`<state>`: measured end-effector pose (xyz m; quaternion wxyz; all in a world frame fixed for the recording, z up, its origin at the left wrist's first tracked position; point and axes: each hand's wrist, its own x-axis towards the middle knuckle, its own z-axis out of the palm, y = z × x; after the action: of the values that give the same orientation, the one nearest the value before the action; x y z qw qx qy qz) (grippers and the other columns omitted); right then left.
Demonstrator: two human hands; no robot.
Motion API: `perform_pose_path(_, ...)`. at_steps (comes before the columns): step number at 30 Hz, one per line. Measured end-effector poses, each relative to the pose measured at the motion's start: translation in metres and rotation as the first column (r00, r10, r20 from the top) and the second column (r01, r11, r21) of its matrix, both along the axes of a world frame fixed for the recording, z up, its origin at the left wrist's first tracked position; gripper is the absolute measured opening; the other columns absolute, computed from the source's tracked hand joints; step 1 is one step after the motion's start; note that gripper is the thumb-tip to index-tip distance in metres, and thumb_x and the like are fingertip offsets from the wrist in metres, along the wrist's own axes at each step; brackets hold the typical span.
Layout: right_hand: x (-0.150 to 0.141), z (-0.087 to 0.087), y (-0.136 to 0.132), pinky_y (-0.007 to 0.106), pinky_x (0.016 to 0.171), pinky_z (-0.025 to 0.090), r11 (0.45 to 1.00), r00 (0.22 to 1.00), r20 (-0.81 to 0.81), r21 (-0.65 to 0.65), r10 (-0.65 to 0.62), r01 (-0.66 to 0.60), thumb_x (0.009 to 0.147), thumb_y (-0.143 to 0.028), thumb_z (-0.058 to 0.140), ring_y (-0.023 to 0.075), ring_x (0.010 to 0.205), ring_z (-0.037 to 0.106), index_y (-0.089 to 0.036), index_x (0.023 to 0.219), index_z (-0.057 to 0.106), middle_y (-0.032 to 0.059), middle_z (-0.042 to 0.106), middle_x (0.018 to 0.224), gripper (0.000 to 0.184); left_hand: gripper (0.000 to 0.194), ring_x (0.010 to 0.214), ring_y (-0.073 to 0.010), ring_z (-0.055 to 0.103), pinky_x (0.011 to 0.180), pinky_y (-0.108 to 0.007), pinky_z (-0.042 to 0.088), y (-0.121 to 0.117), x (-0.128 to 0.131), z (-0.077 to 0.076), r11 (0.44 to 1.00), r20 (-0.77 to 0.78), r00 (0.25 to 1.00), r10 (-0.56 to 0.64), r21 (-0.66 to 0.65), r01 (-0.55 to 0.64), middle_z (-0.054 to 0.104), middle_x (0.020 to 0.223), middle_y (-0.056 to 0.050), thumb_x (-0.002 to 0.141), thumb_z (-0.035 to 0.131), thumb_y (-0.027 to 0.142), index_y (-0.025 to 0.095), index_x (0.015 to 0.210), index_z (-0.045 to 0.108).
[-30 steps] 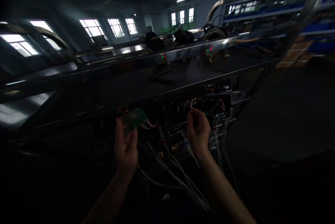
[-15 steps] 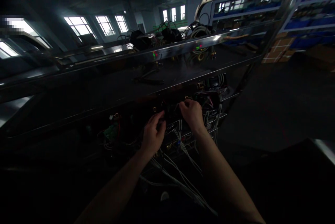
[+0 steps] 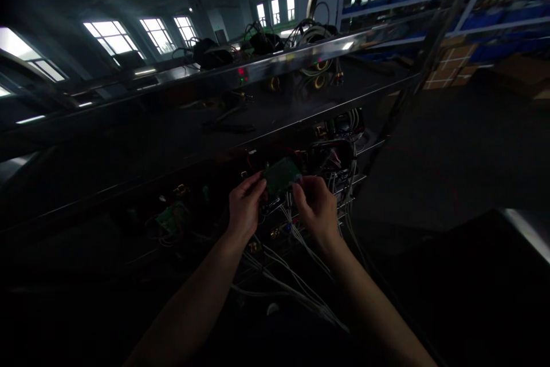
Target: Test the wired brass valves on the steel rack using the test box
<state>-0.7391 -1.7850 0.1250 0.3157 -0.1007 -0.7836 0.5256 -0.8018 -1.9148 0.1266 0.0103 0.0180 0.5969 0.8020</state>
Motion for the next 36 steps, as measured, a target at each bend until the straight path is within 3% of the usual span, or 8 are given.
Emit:
perform_pose_path(3, 0.0034, 0.0063, -0.0047, 0.030, 0.065, 0.048, 0.996, 0.997, 0.046, 0.059, -0.065, 0.062, 0.077, -0.049, 0.059, 0.0175, 0.072, 0.062, -0.017, 0.099, 0.055, 0.0063, 0.066, 0.085, 0.038, 0.033, 0.053, -0.0073, 0.048, 0.053, -0.020, 0.040, -0.0006, 0.0021, 0.0013, 0.996, -0.079, 0.997, -0.003, -0.085, -0.003, 0.061, 0.063, 0.001, 0.069, 0.071, 0.031, 0.014, 0.097, 0.071)
perform_pose_path(8, 0.0015, 0.0060, -0.0026, 0.032, 0.066, 0.050, 0.979, 0.989, 0.037, 0.150, -0.144, 0.137, 0.077, -0.052, 0.058, 0.0180, 0.070, 0.063, -0.015, 0.107, 0.055, 0.0062, 0.067, 0.082, 0.048, 0.033, 0.053, -0.0083, 0.049, 0.052, -0.021, 0.042, -0.0023, 0.0000, -0.0004, 0.988, -0.138, 0.990, -0.020, -0.151, -0.001, 0.061, 0.063, 0.001, 0.072, 0.068, 0.032, 0.015, 0.100, 0.070)
perform_pose_path(13, -0.0002, 0.0030, -0.0002, 0.030, 0.064, 0.049, 0.951, 0.988, -0.024, 0.268, -0.152, 0.153, 0.082, -0.045, 0.054, 0.0161, 0.067, 0.061, -0.015, 0.098, 0.061, 0.0063, 0.066, 0.079, 0.035, 0.032, 0.053, -0.0091, 0.051, 0.053, -0.021, 0.043, -0.0028, -0.0007, -0.0001, 0.982, -0.154, 0.987, -0.032, -0.191, 0.002, 0.062, 0.063, 0.000, 0.073, 0.066, 0.032, 0.016, 0.100, 0.070)
perform_pose_path(36, -0.0010, 0.0078, -0.0062, 0.030, 0.062, 0.049, 0.966, 0.991, 0.013, 0.224, -0.134, 0.128, 0.081, -0.046, 0.055, 0.0165, 0.065, 0.060, -0.016, 0.095, 0.059, 0.0059, 0.065, 0.078, 0.034, 0.030, 0.058, -0.0104, 0.055, 0.055, -0.022, 0.047, -0.0034, -0.0009, 0.0021, 0.983, -0.145, 0.989, -0.007, -0.183, -0.020, 0.067, 0.073, -0.003, 0.073, 0.066, 0.031, 0.017, 0.099, 0.070)
